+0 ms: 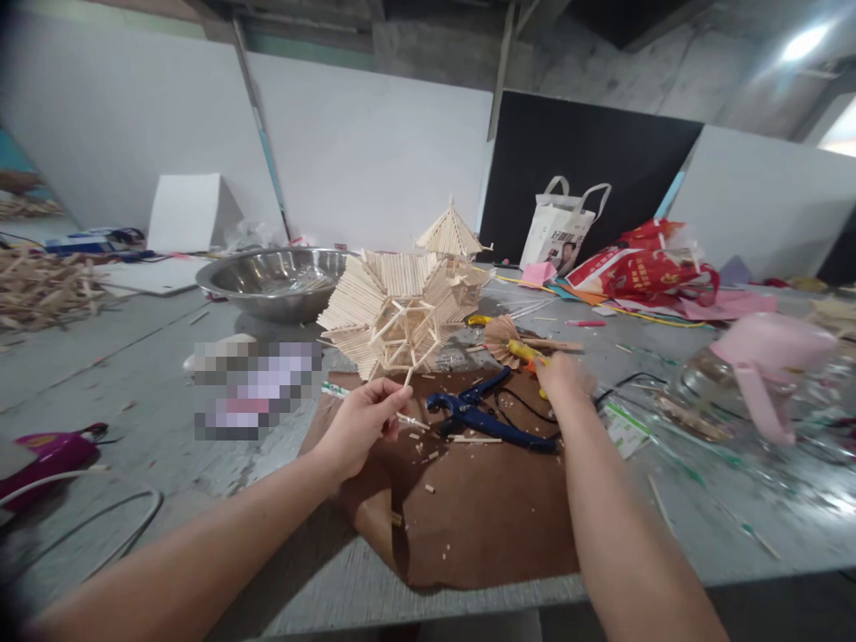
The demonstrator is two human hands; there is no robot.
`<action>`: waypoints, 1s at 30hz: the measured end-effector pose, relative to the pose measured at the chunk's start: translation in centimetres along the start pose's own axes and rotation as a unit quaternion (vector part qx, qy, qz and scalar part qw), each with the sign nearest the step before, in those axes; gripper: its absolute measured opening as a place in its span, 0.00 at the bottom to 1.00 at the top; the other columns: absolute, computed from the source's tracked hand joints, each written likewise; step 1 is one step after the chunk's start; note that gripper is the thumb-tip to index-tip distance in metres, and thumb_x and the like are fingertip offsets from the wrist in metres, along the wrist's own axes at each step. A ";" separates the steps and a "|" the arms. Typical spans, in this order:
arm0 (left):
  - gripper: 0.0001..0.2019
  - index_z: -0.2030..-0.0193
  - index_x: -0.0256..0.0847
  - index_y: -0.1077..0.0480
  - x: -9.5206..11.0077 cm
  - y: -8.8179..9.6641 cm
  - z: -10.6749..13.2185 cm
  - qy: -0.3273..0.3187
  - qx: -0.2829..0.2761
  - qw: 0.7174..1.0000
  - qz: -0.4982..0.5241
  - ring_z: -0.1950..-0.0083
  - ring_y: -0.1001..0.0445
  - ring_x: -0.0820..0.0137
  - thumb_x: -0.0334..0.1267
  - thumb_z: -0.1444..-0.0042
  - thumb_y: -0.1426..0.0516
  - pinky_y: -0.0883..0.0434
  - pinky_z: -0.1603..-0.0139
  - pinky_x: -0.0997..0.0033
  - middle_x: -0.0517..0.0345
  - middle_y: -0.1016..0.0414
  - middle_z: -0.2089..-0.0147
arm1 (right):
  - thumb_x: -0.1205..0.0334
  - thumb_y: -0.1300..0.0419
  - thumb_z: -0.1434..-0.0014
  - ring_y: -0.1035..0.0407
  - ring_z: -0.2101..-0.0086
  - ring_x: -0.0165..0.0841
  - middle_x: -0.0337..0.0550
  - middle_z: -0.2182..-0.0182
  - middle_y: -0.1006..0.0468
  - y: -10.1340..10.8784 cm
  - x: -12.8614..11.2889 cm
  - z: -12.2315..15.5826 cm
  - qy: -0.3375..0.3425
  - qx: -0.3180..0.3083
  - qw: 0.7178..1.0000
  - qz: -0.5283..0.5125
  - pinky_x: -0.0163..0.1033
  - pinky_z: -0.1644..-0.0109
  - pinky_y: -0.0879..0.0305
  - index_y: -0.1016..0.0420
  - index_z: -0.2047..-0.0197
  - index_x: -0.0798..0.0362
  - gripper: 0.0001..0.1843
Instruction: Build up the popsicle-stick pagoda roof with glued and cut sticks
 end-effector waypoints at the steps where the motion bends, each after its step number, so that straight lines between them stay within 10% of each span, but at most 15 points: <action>1: 0.13 0.77 0.36 0.38 0.0 0.0 0.0 0.005 -0.001 1.000 0.006 0.88 0.43 0.83 0.44 0.60 0.43 0.46 0.87 0.82 0.67 0.37 0.82 | 0.51 0.48 0.52 0.33 0.66 0.47 0.57 0.69 0.27 0.6 -0.6 0.7 0.036 0.050 0.998 0.015 0.48 0.67 0.40 0.28 0.70 0.56 0.17; 4: 0.13 0.77 0.36 0.38 -0.1 0.0 0.1 0.025 -0.006 1.000 0.017 0.88 0.43 0.83 0.44 0.61 0.42 0.46 0.88 0.81 0.66 0.37 0.83 | 0.60 0.50 0.48 0.32 0.68 0.37 0.47 0.71 0.26 1.8 -3.4 4.2 0.264 0.188 0.945 -0.032 0.40 0.65 0.39 0.29 0.66 0.54 0.11; 7: 0.14 0.77 0.36 0.38 -0.3 0.0 0.1 0.038 -0.020 0.998 0.035 0.88 0.44 0.83 0.45 0.61 0.42 0.46 0.88 0.81 0.66 0.37 0.83 | 0.65 0.51 0.46 0.33 0.66 0.31 0.43 0.68 0.26 1.8 -6.5 8.7 0.519 0.211 0.825 -0.075 0.33 0.63 0.40 0.29 0.64 0.51 0.11; 12: 0.13 0.77 0.35 0.38 -0.7 -0.2 0.1 0.039 -0.041 0.996 0.073 0.87 0.44 0.83 0.43 0.62 0.41 0.46 0.87 0.81 0.66 0.37 0.83 | 0.66 0.53 0.44 0.34 0.68 0.30 0.43 0.67 0.27 0.7 -8.8 12.9 0.656 0.184 0.732 -0.034 0.33 0.66 0.40 0.31 0.58 0.51 0.13; 23: 0.13 0.77 0.35 0.39 0.0 -0.8 0.9 0.026 -0.069 0.997 0.023 0.86 0.44 0.83 0.43 0.60 0.42 0.45 0.86 0.83 0.67 0.38 0.84 | 0.67 0.49 0.46 0.34 0.68 0.30 0.45 0.66 0.26 0.4 -8.6 12.8 0.650 0.212 0.724 -0.093 0.34 0.64 0.38 0.30 0.59 0.55 0.12; 30: 0.15 0.77 0.36 0.40 0.2 -0.4 0.7 -0.019 -0.060 0.998 -0.011 0.87 0.45 0.83 0.48 0.56 0.46 0.47 0.88 0.82 0.67 0.41 0.85 | 0.63 0.48 0.47 0.34 0.68 0.29 0.42 0.71 0.28 1.2 -10.1 11.8 0.495 0.123 0.800 -0.317 0.34 0.63 0.37 0.27 0.64 0.51 0.10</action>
Point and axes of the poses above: each hand's wrist, its own z-axis away from the middle knuckle, its own y-axis out of the back of the hand, x = y × z, the point moved 1 cm from there along -z, towards the middle knuckle
